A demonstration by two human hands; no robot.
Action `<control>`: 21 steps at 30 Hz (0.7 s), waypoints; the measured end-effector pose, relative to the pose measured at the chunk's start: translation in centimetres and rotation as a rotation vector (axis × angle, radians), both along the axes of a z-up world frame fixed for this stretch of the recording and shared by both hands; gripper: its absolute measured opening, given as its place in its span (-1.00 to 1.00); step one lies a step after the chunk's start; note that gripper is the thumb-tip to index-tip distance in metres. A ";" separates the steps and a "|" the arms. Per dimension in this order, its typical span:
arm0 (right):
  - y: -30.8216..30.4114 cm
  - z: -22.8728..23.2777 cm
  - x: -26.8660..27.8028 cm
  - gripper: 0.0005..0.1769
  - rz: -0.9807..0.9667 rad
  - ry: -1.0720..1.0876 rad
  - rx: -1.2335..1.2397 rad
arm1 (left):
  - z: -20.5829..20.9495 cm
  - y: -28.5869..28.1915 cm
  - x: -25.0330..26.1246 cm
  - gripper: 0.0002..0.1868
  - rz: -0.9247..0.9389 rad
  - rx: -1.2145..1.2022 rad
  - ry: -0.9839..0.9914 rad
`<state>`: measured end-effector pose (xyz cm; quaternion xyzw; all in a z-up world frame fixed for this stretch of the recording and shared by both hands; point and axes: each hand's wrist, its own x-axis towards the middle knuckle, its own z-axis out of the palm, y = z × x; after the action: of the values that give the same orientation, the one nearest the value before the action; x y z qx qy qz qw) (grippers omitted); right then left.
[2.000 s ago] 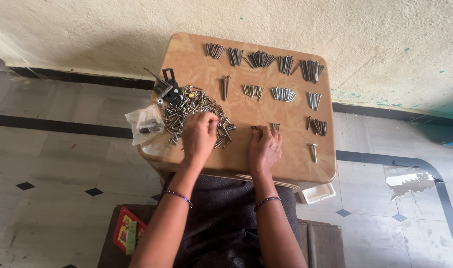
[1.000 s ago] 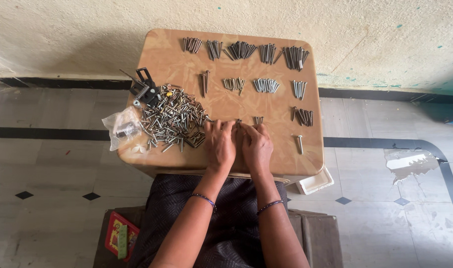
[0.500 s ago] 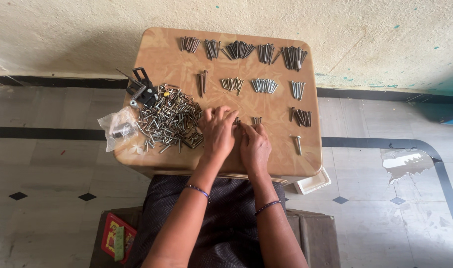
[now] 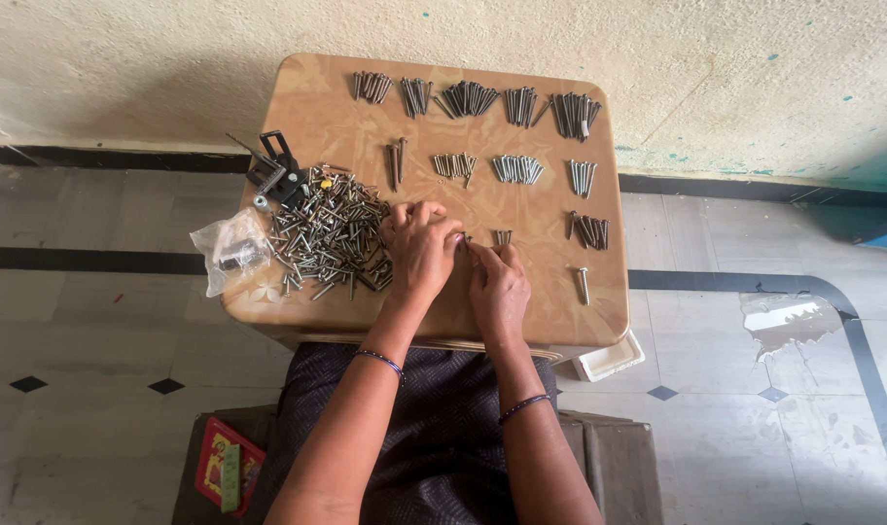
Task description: The person picks up individual screws and nails from a large pile and sorts them by size and type into smaller arranged groups on a table.
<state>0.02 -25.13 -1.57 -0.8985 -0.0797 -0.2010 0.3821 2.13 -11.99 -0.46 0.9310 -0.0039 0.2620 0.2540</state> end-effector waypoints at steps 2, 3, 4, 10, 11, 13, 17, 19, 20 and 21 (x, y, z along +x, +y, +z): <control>0.0 0.0 0.0 -0.68 0.000 0.001 -0.002 | 0.1 -0.1 0.2 -0.81 -0.006 -0.005 0.031; 0.0 0.0 0.0 -0.69 0.001 0.003 -0.003 | 0.1 -0.1 0.2 -0.80 -0.010 -0.010 0.062; 0.0 0.0 0.0 -0.69 0.001 0.003 -0.004 | 0.0 -0.1 0.3 -0.80 -0.011 -0.010 0.062; 0.0 -0.1 0.0 -0.68 -0.018 0.030 0.025 | -0.2 0.0 0.6 -0.79 -0.028 -0.031 0.047; 0.0 -0.2 0.0 -0.67 -0.017 0.019 0.008 | -0.3 0.0 0.7 -0.79 -0.048 -0.002 0.025; 0.0 -0.3 0.0 -0.65 -0.016 0.008 -0.009 | -0.3 0.0 0.7 -0.79 -0.068 0.027 0.004; -0.1 -0.4 0.1 -0.62 -0.002 0.043 -0.040 | -0.2 0.0 0.6 -0.87 -0.083 -0.006 0.000; -0.1 -0.5 0.2 -0.60 0.010 0.038 -0.057 | -0.2 0.1 0.4 -0.89 -0.079 -0.002 -0.013; -0.1 -0.5 0.2 -0.60 0.013 0.041 -0.071 | -0.2 0.2 0.4 -0.89 -0.086 -0.009 -0.013; -0.1 -0.5 0.2 -0.59 0.017 0.044 -0.086 | -0.2 0.3 0.3 -0.89 -0.091 -0.016 -0.013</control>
<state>0.20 -25.18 -2.05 -0.9175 -0.0877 -0.1744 0.3465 2.40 -11.71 -0.65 0.9261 -0.0457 0.2565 0.2731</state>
